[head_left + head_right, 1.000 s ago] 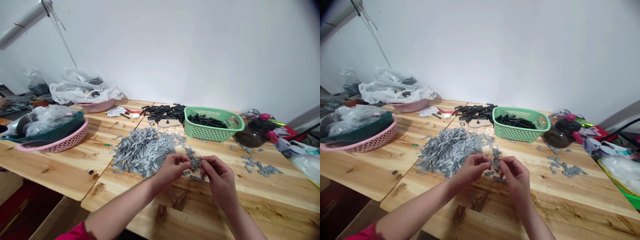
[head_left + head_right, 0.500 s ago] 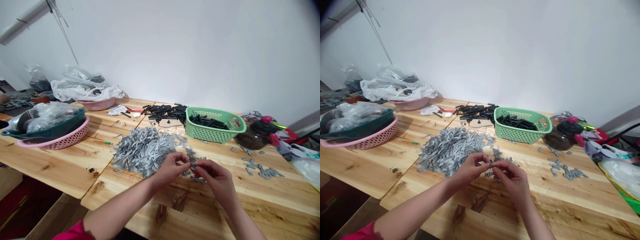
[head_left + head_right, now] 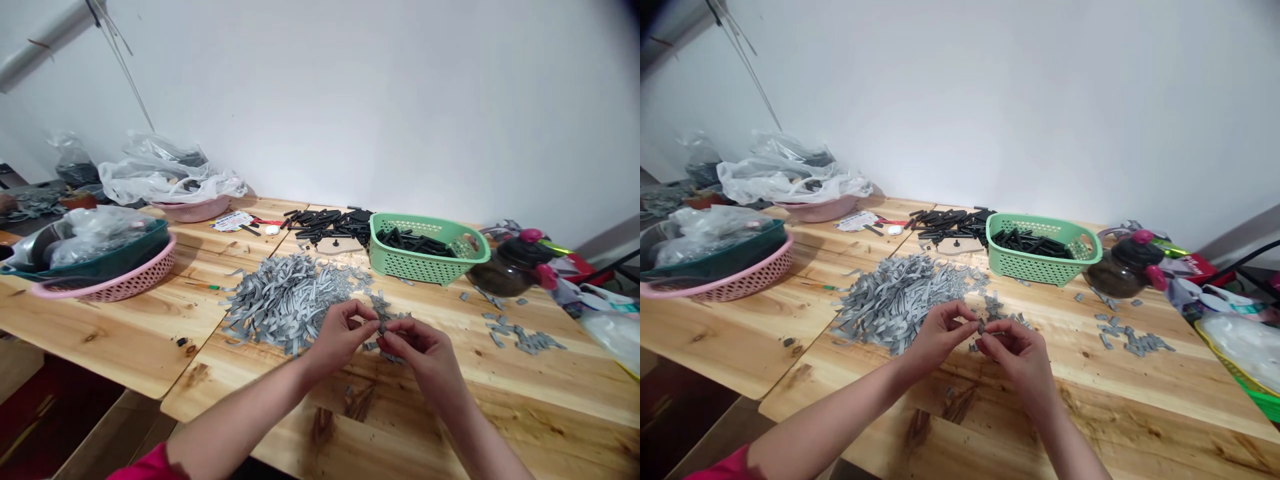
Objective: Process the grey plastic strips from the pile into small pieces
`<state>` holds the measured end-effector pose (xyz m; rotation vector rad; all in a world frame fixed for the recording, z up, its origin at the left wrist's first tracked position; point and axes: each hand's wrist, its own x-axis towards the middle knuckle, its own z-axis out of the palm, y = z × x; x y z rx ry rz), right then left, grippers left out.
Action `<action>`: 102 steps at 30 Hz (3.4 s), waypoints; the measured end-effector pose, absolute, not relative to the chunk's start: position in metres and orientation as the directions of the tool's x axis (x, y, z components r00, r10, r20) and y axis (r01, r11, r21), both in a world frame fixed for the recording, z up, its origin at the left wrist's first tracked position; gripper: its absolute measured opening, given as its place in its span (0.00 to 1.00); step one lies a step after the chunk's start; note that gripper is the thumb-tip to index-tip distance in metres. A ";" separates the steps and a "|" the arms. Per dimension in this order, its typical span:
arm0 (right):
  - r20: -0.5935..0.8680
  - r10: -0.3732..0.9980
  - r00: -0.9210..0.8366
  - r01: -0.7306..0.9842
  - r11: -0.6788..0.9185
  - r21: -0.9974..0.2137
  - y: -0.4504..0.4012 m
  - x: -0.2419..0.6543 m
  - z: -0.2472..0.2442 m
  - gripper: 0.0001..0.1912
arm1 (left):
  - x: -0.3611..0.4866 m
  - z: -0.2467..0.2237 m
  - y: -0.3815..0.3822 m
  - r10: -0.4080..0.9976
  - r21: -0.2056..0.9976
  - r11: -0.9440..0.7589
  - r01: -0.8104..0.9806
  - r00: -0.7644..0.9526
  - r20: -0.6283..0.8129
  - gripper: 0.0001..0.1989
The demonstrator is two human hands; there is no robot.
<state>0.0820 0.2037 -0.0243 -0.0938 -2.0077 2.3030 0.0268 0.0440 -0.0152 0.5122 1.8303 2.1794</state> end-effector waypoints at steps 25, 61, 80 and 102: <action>0.058 0.117 -0.991 -0.065 -0.059 -0.996 0.203 0.083 -0.027 0.15 | 0.029 -0.016 0.045 0.390 0.974 -0.225 0.029 -0.913 0.117 0.14; 0.466 0.180 -0.866 -0.433 0.193 -0.880 0.204 0.088 -0.022 0.01 | 0.048 -0.008 0.044 0.344 0.887 0.035 0.460 -0.839 0.422 0.06; 0.237 -0.027 -0.971 -0.237 -0.008 -0.972 0.216 0.083 -0.022 0.04 | 0.038 0.013 0.031 0.708 0.987 0.026 0.156 -0.700 0.092 0.06; -0.131 -0.193 -0.972 0.202 -0.419 -0.885 0.216 0.084 -0.020 0.15 | 0.031 0.002 0.033 0.718 0.994 -0.029 0.103 -0.690 0.093 0.08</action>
